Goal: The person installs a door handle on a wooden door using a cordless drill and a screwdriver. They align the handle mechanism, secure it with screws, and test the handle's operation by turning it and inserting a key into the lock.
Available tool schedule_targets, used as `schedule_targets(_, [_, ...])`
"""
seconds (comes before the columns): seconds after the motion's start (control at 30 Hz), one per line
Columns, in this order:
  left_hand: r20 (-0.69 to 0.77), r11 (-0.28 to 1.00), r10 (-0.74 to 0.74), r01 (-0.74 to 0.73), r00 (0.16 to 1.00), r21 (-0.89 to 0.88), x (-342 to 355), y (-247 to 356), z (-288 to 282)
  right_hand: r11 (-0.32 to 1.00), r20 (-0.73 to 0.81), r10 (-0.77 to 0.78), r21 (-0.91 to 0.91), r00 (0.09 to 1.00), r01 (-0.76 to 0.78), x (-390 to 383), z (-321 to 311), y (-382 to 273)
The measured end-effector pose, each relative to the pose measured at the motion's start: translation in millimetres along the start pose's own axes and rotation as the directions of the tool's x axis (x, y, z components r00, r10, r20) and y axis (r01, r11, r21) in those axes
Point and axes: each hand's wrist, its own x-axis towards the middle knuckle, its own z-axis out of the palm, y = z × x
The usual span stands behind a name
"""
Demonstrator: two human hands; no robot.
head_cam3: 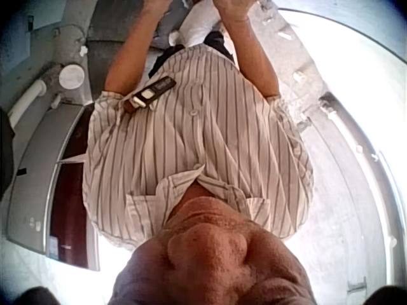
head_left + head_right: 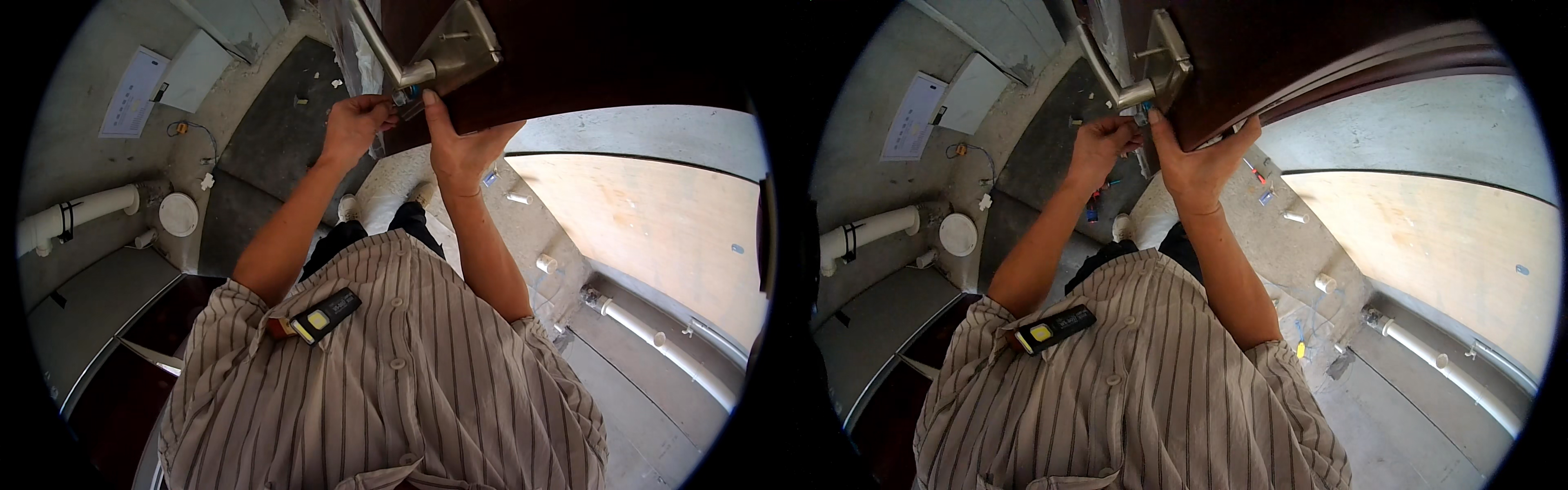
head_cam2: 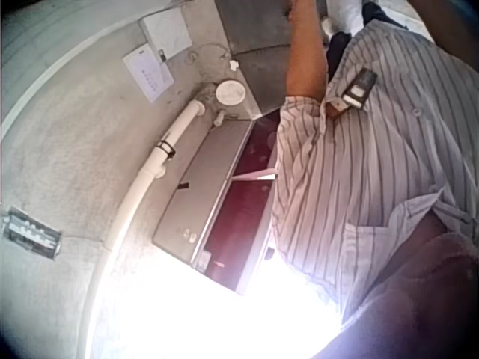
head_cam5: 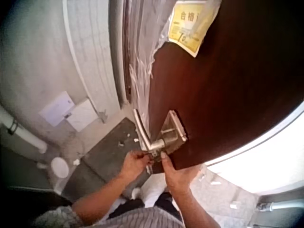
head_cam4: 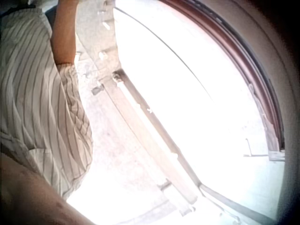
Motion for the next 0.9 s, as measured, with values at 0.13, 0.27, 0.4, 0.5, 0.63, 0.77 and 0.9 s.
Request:
schedule_targets(0.13, [0.009,0.994,0.011,-0.012,1.000,0.113,3,3,-1,0.999,-0.012,0.018,0.035,1.000,-0.017,0,1,1])
schedule_targets(0.27, [0.041,0.993,-0.023,0.019,0.999,0.116,7,5,-5,1.000,0.045,0.021,-0.014,0.999,-0.020,-2,-3,-2])
schedule_targets(0.4, [0.067,0.993,-0.055,0.048,0.996,0.107,8,8,-7,1.000,0.047,0.029,0.008,0.998,-0.030,-1,-2,-2])
schedule_targets(0.5, [0.054,0.994,-0.054,0.048,0.997,0.102,8,10,-6,1.000,0.051,0.016,-0.002,0.999,-0.016,-1,-3,-1])
schedule_targets(0.63, [0.042,0.989,-0.058,0.051,0.997,0.140,7,11,-6,1.000,0.056,0.017,0.003,0.998,-0.017,-1,-3,-2])
schedule_targets(0.77, [0.039,0.994,-0.060,0.056,0.997,0.097,6,12,-6,0.997,0.038,0.033,0.063,0.999,-0.036,-1,-2,-4])
schedule_targets(0.9, [0.015,0.994,-0.068,0.067,0.998,0.086,4,11,-7,1.000,0.034,0.025,0.012,0.999,-0.025,-1,-2,-4])
